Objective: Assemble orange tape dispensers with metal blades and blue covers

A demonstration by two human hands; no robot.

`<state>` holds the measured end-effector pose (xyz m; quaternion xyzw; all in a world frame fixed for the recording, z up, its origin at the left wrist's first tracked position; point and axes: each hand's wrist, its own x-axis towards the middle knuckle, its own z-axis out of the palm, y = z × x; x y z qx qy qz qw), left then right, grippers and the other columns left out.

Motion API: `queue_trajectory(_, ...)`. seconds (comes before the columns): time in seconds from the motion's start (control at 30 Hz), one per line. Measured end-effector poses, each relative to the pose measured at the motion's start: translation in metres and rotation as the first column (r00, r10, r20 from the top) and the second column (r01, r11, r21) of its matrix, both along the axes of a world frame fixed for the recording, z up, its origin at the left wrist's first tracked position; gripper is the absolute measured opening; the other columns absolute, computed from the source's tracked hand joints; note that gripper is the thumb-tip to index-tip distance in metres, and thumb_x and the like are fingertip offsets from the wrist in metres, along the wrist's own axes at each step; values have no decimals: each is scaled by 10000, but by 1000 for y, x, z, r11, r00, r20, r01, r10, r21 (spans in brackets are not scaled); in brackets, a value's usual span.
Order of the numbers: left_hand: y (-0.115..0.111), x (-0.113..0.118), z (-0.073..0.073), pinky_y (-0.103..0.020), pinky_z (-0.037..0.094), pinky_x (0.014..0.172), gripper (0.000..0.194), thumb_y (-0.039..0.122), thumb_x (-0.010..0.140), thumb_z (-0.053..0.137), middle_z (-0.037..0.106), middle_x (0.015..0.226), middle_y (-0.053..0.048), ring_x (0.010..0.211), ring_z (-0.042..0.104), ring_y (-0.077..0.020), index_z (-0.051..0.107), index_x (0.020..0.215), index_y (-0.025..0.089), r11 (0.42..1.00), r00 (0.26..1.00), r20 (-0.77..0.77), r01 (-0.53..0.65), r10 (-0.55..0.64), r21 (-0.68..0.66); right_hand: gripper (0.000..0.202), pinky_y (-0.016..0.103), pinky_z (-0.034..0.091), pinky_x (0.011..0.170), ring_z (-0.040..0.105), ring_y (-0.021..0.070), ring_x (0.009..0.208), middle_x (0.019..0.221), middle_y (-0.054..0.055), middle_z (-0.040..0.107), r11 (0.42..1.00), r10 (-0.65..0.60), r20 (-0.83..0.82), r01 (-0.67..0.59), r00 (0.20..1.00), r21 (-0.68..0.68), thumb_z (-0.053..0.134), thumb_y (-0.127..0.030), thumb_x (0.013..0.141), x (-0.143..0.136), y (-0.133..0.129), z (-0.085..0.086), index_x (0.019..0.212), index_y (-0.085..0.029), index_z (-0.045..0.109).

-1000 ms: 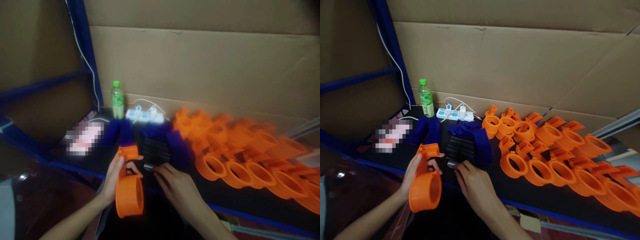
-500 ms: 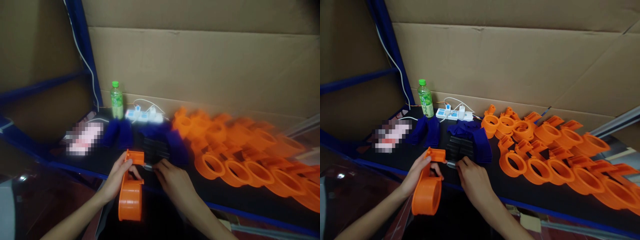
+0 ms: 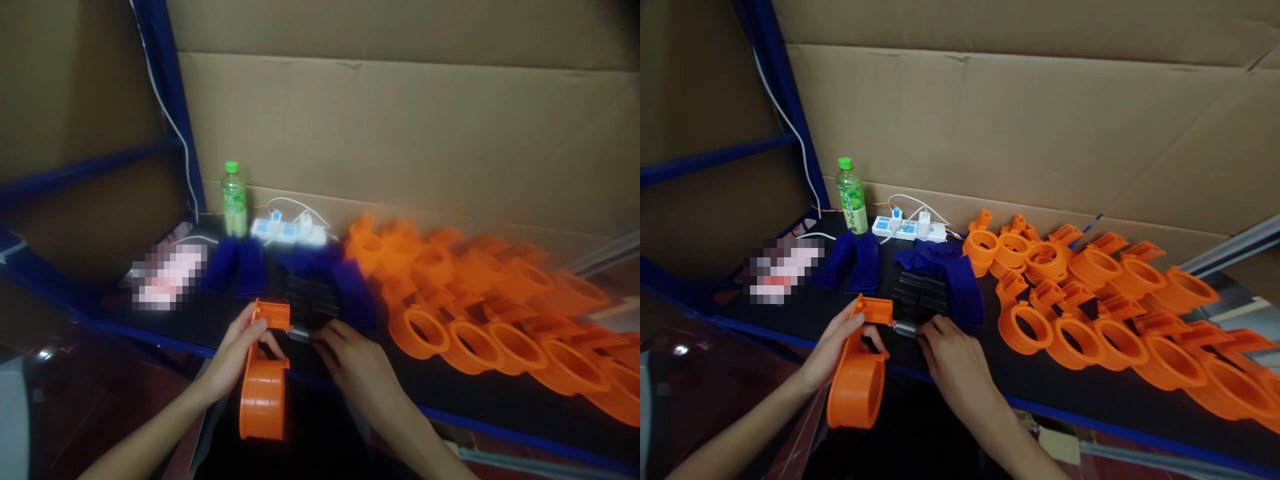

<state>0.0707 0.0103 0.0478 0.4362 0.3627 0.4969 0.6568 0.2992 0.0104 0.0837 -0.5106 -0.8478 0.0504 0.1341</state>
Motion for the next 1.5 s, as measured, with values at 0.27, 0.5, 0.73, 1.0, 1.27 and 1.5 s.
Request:
queue_trajectory(0.27,2,0,1,-224,471,513,388,457,973,542,779,918,-110,642,728,-204,545,1233,169,999,1000,-23,6,-5,39,179,296,513,716,687,191,907,1030,28,682,1000,-12,-12,12,1000,6,523,-167,993,9,0,-3,1045,-232,682)
queue_trajectory(0.5,0,1,3,-230,475,555,365,437,986,528,779,845,-95,660,721,-204,553,1229,165,999,1000,-22,1,0,36,180,293,517,710,690,191,902,1016,24,692,999,-15,-35,16,999,35,521,-167,993,17,1,-3,1019,-236,685)
queue_trajectory(0.73,1,1,1,-243,490,568,394,447,974,543,737,678,-53,621,703,-209,562,1237,155,1000,1000,-14,-9,9,4,215,282,510,667,692,173,823,986,27,698,997,-39,-48,42,998,70,487,-189,1001,27,-3,-5,1003,-235,697)
queue_trajectory(1.0,1,1,3,-232,475,559,416,456,971,549,735,659,-63,641,703,-212,556,1248,146,1000,1000,-19,-4,4,6,222,275,492,636,681,180,803,961,48,708,992,-117,-206,106,972,-63,492,-268,977,45,-10,18,930,-227,705)
queue_trajectory(1.27,0,1,3,-227,473,531,378,453,963,559,777,953,-120,649,721,-196,565,1217,172,998,999,-41,35,-33,58,229,234,423,622,578,134,693,772,13,679,901,-173,-505,-72,845,-428,602,-375,922,18,2,56,900,-181,721)
queue_trajectory(1.5,0,-1,3,-247,491,538,427,455,958,565,735,1173,-170,688,749,-214,547,1280,176,992,996,-22,92,-90,81,254,243,443,684,601,139,751,835,25,702,854,-190,-535,-130,823,-503,636,-391,896,4,18,61,921,-155,727)
